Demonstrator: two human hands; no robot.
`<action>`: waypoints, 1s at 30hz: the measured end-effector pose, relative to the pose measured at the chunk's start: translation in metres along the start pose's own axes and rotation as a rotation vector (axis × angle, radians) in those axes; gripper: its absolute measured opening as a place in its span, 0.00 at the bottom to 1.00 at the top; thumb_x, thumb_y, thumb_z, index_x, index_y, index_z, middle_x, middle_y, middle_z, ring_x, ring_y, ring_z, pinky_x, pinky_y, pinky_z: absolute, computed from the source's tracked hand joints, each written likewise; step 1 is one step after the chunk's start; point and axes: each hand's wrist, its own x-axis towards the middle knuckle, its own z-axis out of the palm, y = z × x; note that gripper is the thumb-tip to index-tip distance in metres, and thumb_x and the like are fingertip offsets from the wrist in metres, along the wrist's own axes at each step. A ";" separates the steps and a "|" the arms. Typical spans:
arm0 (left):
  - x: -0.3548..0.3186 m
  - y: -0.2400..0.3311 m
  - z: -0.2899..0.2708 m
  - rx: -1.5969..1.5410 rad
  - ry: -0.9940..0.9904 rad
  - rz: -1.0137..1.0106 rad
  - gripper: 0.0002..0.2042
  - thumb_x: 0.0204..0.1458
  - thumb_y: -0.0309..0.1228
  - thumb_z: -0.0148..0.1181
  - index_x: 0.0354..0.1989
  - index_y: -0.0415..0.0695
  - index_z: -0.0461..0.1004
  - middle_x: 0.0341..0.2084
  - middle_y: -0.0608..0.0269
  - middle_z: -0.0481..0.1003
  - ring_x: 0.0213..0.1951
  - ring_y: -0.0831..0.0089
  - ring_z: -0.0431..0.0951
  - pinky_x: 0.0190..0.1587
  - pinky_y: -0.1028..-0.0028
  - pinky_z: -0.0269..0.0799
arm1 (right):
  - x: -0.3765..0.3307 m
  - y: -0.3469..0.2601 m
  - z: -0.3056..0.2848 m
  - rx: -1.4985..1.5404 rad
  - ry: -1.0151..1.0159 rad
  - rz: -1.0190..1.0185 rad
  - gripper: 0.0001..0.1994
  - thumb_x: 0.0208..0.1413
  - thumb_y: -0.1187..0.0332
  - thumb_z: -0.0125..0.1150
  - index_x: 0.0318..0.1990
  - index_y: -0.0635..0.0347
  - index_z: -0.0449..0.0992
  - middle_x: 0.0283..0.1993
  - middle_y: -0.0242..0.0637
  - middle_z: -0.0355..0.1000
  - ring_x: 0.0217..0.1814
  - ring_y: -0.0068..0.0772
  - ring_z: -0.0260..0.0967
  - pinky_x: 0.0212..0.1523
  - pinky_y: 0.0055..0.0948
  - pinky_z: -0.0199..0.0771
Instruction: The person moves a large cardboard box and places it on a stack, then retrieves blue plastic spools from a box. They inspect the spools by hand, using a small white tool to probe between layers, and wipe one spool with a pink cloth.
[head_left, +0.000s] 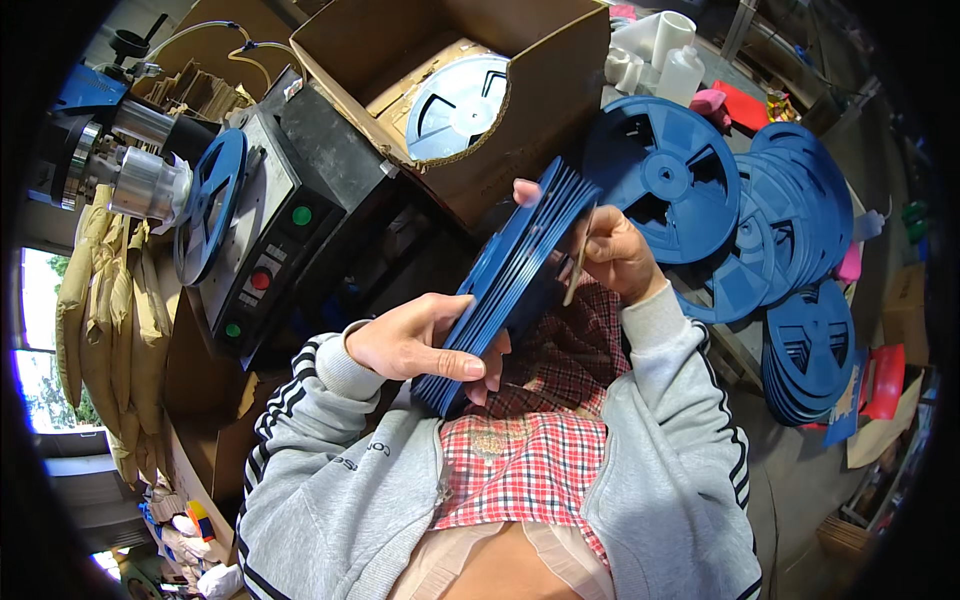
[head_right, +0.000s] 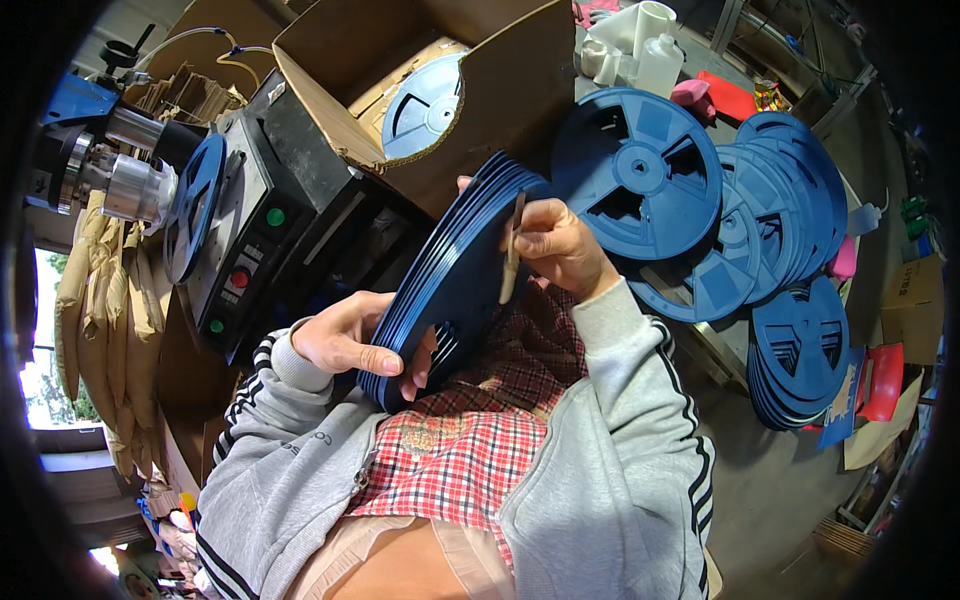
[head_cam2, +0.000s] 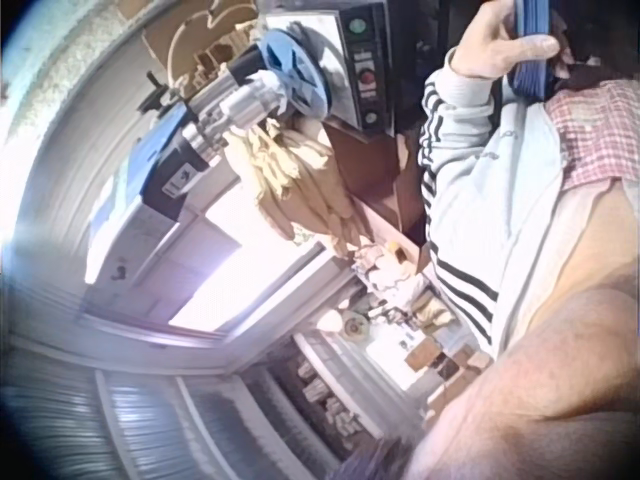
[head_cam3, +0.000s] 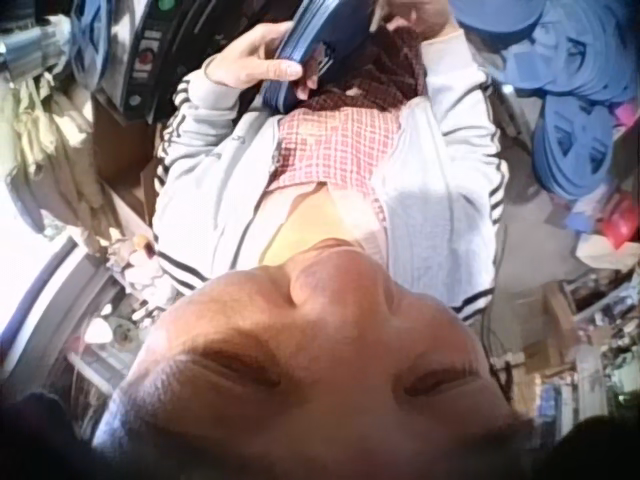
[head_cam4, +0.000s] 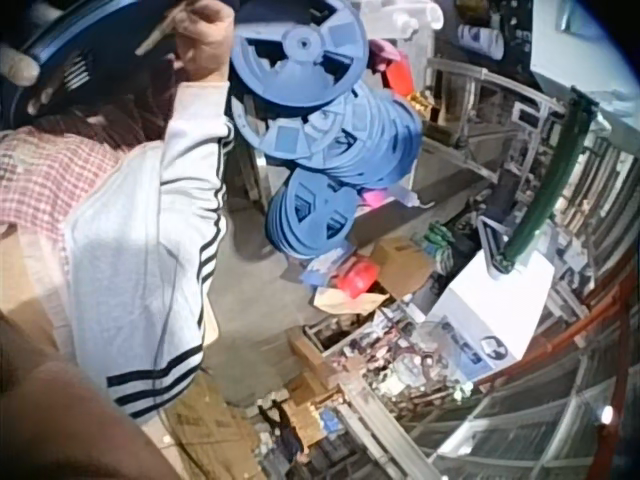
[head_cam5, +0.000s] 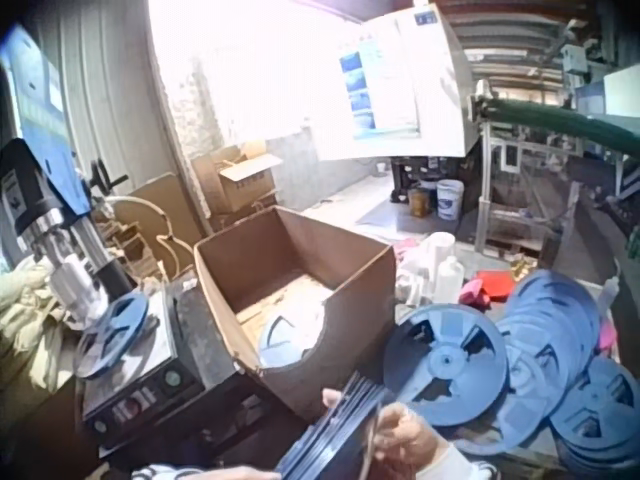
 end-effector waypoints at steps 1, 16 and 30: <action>0.001 0.001 0.000 -0.017 -0.016 0.012 0.18 0.56 0.31 0.64 0.48 0.33 0.67 0.35 0.51 0.78 0.36 0.66 0.82 0.42 0.67 0.81 | 0.006 0.002 0.007 0.030 -0.049 -0.095 0.06 0.51 0.74 0.67 0.36 0.66 0.81 0.43 0.42 0.78 0.49 0.35 0.74 0.55 0.33 0.71; -0.002 -0.002 0.000 -0.098 0.186 0.144 0.27 0.50 0.33 0.68 0.53 0.28 0.68 0.39 0.44 0.78 0.40 0.56 0.82 0.47 0.59 0.78 | 0.017 0.001 0.001 -0.036 -0.061 -0.198 0.08 0.54 0.64 0.68 0.36 0.56 0.82 0.34 0.32 0.76 0.41 0.28 0.69 0.48 0.31 0.65; -0.025 -0.019 -0.004 -0.242 0.377 0.250 0.26 0.48 0.31 0.69 0.51 0.27 0.68 0.34 0.43 0.78 0.34 0.57 0.82 0.40 0.60 0.79 | -0.070 -0.006 0.085 -0.457 0.433 0.237 0.11 0.62 0.68 0.57 0.47 0.67 0.74 0.32 0.38 0.75 0.28 0.25 0.75 0.31 0.25 0.78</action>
